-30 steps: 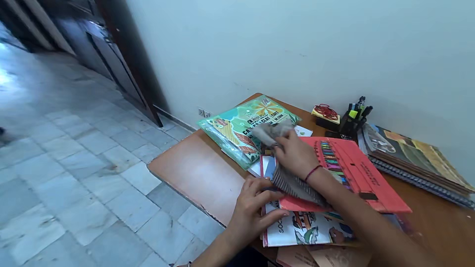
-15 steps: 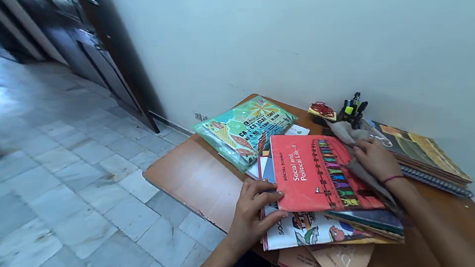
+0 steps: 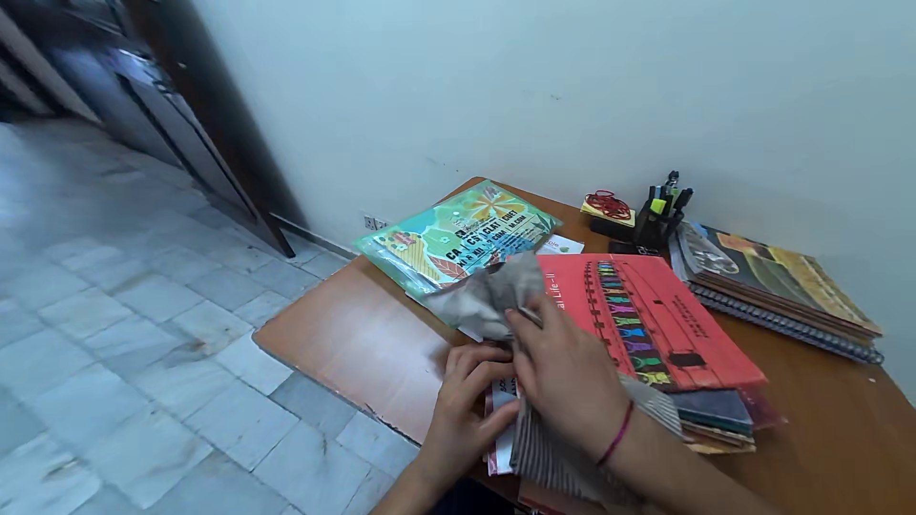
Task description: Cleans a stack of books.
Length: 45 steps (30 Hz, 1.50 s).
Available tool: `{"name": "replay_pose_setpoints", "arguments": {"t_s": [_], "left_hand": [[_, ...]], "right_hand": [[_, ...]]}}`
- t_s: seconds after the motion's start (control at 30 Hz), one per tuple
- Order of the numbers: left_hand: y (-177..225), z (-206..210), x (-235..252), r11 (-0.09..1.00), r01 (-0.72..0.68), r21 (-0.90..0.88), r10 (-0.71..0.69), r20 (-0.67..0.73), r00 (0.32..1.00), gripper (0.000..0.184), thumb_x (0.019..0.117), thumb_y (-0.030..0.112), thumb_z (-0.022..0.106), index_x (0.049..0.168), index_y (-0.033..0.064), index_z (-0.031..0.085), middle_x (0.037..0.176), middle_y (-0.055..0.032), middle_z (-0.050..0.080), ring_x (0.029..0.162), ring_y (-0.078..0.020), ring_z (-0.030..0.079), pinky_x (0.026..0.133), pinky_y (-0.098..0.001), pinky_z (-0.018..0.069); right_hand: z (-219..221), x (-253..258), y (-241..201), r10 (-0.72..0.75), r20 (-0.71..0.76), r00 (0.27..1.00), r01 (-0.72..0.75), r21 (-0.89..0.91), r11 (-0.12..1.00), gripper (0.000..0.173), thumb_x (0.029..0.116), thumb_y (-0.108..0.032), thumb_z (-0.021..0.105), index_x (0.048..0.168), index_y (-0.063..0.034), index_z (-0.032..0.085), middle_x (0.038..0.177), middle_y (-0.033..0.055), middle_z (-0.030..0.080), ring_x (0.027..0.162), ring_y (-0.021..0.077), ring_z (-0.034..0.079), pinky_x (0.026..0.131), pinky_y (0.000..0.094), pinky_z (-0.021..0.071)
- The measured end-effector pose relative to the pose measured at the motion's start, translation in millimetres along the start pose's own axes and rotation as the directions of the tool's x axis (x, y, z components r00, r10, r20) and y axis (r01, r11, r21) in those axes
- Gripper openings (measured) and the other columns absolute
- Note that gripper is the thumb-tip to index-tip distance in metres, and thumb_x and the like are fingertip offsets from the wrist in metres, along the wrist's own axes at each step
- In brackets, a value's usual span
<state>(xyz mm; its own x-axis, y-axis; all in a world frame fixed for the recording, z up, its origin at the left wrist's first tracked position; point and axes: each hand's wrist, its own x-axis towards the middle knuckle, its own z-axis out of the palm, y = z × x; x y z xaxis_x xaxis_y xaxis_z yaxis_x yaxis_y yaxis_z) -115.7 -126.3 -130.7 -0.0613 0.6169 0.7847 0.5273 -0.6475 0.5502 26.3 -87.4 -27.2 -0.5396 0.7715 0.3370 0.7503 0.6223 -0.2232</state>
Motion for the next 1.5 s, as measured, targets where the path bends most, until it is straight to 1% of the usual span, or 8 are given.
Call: {"name": "replay_pose_setpoints", "arguments": {"t_s": [0.33,0.6,0.73,1.03,1.17,1.3,1.4,1.5], "left_hand": [[-4.5,-8.6,3.1,0.998,-0.053,0.020,0.051,0.076,0.996,0.025,0.0949,0.042,0.067,0.110,0.0231,0.068,0.118,0.0058,0.067,0.127,-0.0053,0.053,0.111,-0.0224,0.0382],[0.4,-13.4,21.5,0.951,-0.172,0.259,0.126,0.186,0.974,0.020,0.0927,0.042,0.064,0.103,0.0243,0.066,0.120,-0.0006,0.068,0.119,-0.0170,0.059,0.103,-0.0413,0.0392],[-0.4,-14.0,49.2,0.901,-0.376,0.215,0.248,0.455,0.855,0.037,0.0926,0.026,0.060,0.128,0.0282,0.070,0.132,-0.0029,0.067,0.129,-0.0226,0.060,0.108,-0.0522,0.0446],[20.9,-2.6,93.7,0.757,-0.653,-0.006,0.585,0.452,0.674,0.033,0.0992,0.005,0.046,0.120,0.0116,0.071,0.121,-0.0068,0.073,0.119,-0.0149,0.067,0.103,-0.0278,0.0511],[50.0,-19.1,135.6,0.890,-0.450,-0.067,0.454,0.216,0.865,0.025,0.1013,0.009,0.052,0.115,0.0000,0.071,0.114,-0.0045,0.075,0.108,-0.0012,0.067,0.096,-0.0197,0.0523],[65.5,-24.1,180.9,0.904,0.003,-0.427,-0.021,-0.037,0.999,0.025,0.1003,0.003,0.050,0.112,0.0156,0.068,0.100,0.0164,0.074,0.091,0.0044,0.069,0.082,-0.0172,0.0586],[81.5,-22.9,199.4,0.657,0.435,-0.616,-0.485,0.096,0.869,0.022,0.1089,0.011,0.039,0.114,0.0126,0.061,0.090,0.0053,0.072,0.080,-0.0034,0.072,0.072,-0.0224,0.0616],[65.6,-11.5,192.7,0.405,0.717,-0.568,-0.664,0.357,0.657,0.022,0.1096,0.021,0.041,0.110,0.0121,0.061,0.085,0.0000,0.072,0.074,-0.0070,0.071,0.066,-0.0246,0.0610]], "right_hand": [[-23.8,-38.8,88.6,0.156,-0.154,0.976,-0.166,-0.058,0.984,0.028,0.0967,-0.015,0.063,0.122,-0.0117,0.075,0.118,0.0207,0.067,0.081,0.0386,0.071,0.060,0.0559,0.0565],[-67.2,-110.7,196.5,0.611,-0.239,0.755,-0.615,0.066,0.785,0.030,0.1015,-0.010,0.061,0.124,0.0074,0.069,0.125,0.0387,0.060,0.114,0.0571,0.058,0.092,0.0740,0.0421],[-53.9,-141.9,217.0,0.735,-0.188,0.652,-0.728,0.117,0.676,0.031,0.1007,-0.010,0.061,0.125,0.0078,0.069,0.127,0.0400,0.059,0.121,0.0577,0.055,0.099,0.0733,0.0390],[-42.7,-154.2,231.5,0.796,-0.122,0.592,-0.757,0.253,0.602,0.029,0.1029,-0.012,0.060,0.125,0.0057,0.069,0.127,0.0357,0.061,0.125,0.0521,0.055,0.104,0.0672,0.0385],[-44.0,-157.0,232.3,0.770,-0.120,0.626,-0.726,0.270,0.632,0.026,0.1027,-0.010,0.059,0.117,0.0078,0.071,0.118,0.0360,0.065,0.118,0.0521,0.058,0.099,0.0681,0.0407],[-42.6,-161.0,236.2,0.779,-0.108,0.617,-0.733,0.281,0.620,0.029,0.1026,-0.012,0.060,0.120,0.0078,0.070,0.122,0.0374,0.062,0.119,0.0530,0.057,0.100,0.0683,0.0401],[-44.6,-161.4,234.0,0.773,-0.111,0.625,-0.727,0.276,0.628,0.031,0.1024,-0.012,0.058,0.123,0.0086,0.069,0.124,0.0384,0.062,0.123,0.0539,0.055,0.103,0.0667,0.0391],[-46.7,-162.3,234.8,0.755,-0.111,0.646,-0.720,0.238,0.652,0.026,0.1016,-0.009,0.059,0.113,0.0116,0.070,0.113,0.0377,0.065,0.113,0.0520,0.060,0.097,0.0668,0.0416]]}}
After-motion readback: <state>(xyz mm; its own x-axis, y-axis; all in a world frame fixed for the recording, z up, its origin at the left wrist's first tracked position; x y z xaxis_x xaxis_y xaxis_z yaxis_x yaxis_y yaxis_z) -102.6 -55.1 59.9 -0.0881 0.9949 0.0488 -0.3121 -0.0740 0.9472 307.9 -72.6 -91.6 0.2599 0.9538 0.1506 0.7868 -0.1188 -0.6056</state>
